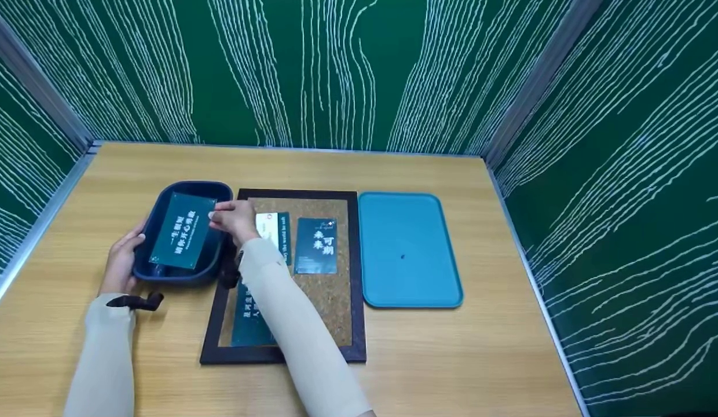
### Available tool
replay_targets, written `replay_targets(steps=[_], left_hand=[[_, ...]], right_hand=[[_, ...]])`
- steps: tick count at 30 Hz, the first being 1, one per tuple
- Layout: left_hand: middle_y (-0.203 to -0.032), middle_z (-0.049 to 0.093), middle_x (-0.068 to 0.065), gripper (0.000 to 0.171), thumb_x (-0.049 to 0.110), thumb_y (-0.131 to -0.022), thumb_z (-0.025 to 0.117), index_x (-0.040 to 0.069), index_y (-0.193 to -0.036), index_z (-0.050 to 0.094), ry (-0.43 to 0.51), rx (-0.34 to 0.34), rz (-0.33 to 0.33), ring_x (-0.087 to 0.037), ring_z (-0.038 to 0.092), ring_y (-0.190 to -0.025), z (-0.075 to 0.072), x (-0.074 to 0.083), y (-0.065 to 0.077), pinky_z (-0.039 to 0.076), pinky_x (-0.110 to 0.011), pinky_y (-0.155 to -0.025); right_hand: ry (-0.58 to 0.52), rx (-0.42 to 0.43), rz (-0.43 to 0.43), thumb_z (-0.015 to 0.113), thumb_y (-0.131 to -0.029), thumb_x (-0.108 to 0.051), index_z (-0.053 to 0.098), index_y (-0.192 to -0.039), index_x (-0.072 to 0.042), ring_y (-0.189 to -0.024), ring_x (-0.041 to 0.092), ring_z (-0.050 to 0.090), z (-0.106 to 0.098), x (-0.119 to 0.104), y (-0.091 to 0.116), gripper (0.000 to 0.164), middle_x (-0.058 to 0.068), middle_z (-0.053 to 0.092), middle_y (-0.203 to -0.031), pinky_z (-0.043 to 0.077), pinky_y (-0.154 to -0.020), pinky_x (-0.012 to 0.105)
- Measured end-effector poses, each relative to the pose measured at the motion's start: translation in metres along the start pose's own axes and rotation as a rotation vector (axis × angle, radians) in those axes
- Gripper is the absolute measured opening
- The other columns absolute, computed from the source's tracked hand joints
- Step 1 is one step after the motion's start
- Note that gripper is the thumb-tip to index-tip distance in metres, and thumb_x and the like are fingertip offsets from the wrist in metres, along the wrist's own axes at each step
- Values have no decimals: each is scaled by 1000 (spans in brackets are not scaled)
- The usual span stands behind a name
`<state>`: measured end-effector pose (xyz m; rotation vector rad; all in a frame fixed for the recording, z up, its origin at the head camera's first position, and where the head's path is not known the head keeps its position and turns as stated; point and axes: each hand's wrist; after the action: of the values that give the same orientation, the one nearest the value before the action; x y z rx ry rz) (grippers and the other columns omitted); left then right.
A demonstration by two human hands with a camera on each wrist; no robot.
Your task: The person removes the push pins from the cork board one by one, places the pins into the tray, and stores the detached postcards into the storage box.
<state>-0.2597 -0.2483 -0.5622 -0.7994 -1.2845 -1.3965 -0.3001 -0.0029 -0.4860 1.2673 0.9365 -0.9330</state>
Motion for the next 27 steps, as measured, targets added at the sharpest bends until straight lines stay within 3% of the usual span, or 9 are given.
replay_targets(steps=[20,27], left_hand=[[-161,14,7,47,16,-104,33,20,-151,31,-25,11,-11,-10,2,-150,3,0,1,4,-33,-123],[-161,13,7,46,17,-104,33,22,-150,32,-28,9,-16,-11,2,-150,3,1,1,6,-34,-123]], right_hand=[[-55,-14,20,68,-84,4,68,-102,1,-75,17,69,-1,5,-2,18,11,67,-92,59,-73,25],[-32,5,25,69,-85,1,69,-99,-4,-77,17,70,0,6,-3,15,10,68,-93,59,-72,24]])
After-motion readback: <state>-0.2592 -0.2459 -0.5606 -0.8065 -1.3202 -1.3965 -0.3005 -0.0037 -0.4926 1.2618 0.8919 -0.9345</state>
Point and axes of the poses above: each hand's wrist, its own y-axis away from the middle knuckle, its own z-axis out of the palm, x = y × z
